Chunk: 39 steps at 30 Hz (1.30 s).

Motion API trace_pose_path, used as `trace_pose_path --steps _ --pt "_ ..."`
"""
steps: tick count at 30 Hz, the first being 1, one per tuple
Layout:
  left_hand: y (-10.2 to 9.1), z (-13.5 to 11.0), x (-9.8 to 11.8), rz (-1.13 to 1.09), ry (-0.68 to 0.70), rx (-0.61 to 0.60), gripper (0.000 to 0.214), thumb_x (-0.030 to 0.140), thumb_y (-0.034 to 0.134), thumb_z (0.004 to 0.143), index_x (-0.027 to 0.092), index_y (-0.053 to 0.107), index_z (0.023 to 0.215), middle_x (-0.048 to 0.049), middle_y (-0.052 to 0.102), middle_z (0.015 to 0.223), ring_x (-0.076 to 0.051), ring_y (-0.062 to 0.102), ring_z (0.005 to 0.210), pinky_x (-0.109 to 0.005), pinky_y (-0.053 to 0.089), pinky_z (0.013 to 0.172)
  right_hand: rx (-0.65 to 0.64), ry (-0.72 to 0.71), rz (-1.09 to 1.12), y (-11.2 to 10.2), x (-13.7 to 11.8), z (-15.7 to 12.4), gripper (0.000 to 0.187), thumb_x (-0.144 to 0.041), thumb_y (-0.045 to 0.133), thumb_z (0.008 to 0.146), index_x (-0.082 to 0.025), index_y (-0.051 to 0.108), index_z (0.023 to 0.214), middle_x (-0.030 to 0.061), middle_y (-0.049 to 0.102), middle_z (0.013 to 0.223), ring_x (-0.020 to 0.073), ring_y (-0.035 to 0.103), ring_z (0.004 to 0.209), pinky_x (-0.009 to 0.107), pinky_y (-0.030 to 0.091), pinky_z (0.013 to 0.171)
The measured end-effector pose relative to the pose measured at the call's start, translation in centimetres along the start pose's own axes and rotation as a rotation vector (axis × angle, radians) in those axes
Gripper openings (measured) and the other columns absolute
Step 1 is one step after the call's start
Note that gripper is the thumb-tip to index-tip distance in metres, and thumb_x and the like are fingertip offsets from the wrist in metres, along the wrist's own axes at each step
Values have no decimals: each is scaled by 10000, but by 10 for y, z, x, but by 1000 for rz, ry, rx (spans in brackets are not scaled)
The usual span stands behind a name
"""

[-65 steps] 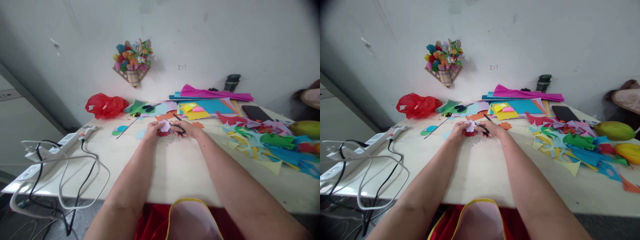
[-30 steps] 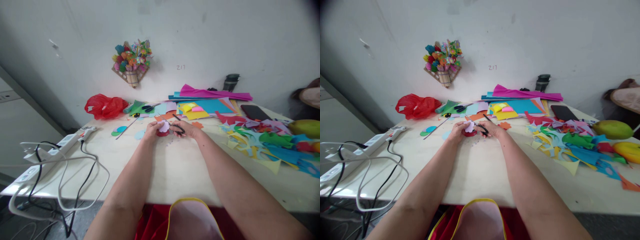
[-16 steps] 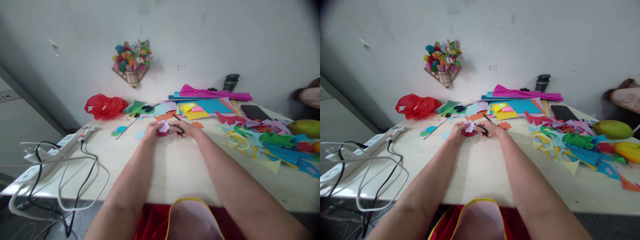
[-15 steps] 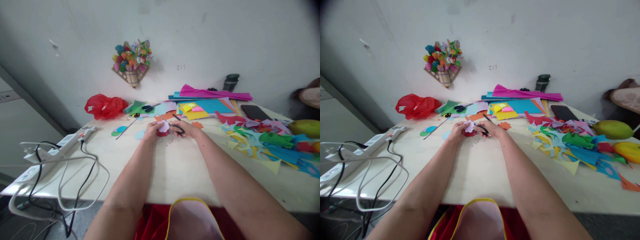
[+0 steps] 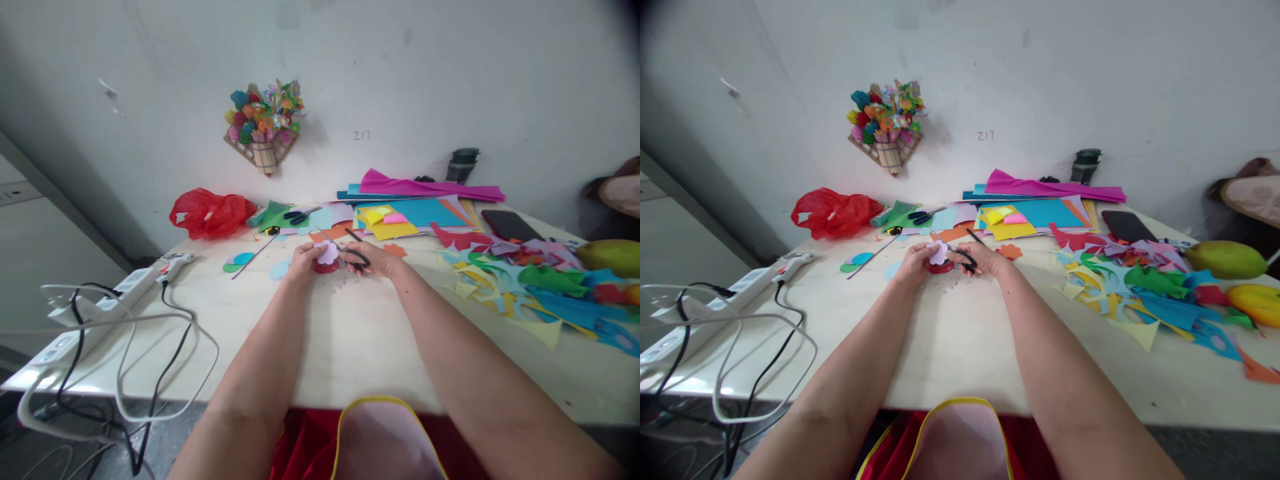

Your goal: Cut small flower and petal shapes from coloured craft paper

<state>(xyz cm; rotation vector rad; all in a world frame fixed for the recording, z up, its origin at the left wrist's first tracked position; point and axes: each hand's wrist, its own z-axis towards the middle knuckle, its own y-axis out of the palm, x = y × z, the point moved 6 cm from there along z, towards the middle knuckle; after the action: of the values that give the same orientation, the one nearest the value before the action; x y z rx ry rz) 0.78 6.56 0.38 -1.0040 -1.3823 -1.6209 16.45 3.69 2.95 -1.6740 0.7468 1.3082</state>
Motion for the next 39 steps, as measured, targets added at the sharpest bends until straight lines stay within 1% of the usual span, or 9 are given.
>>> trace_pose_path --steps 11,19,26,33,35,39 --pt "2 0 1 -7 8 -4 378 321 975 452 133 679 594 -53 654 574 -129 559 532 -264 425 541 2 22 -7 0 1 1 267 -343 745 850 -192 545 759 -39 560 492 70 463 370 166 209 323" --pt "1 1 -1 -16 0 -7 371 314 971 473 125 678 600 -56 657 577 -137 581 544 -270 449 559 -5 6 17 -1 4 3 270 -377 735 806 -195 547 742 -34 568 489 76 466 370 178 209 329" --pt "-1 4 -3 -19 16 -36 406 355 984 442 131 694 616 -64 677 597 -143 584 548 -275 453 549 2 18 19 -2 5 5 286 -418 740 801 -201 559 762 -33 574 495 79 468 372 172 200 325" --pt "-5 8 -5 -17 25 -35 414 364 988 450 133 709 651 -71 697 635 -144 598 571 -275 445 556 0 1 10 -2 7 6 282 -402 768 822 -192 582 791 -28 578 507 81 473 386 184 220 337" --pt "-5 8 -5 -19 26 -31 407 356 987 450 136 700 636 -73 696 632 -150 597 566 -280 441 547 -2 1 5 -2 7 7 293 -411 777 827 -191 586 793 -26 579 509 79 467 386 184 219 337" --pt "-5 7 -5 -29 21 -27 391 335 981 467 131 692 632 -83 689 624 -163 609 569 -294 451 554 -10 -4 34 -1 6 7 294 -406 785 832 -200 584 773 -37 555 490 80 448 389 180 299 357"
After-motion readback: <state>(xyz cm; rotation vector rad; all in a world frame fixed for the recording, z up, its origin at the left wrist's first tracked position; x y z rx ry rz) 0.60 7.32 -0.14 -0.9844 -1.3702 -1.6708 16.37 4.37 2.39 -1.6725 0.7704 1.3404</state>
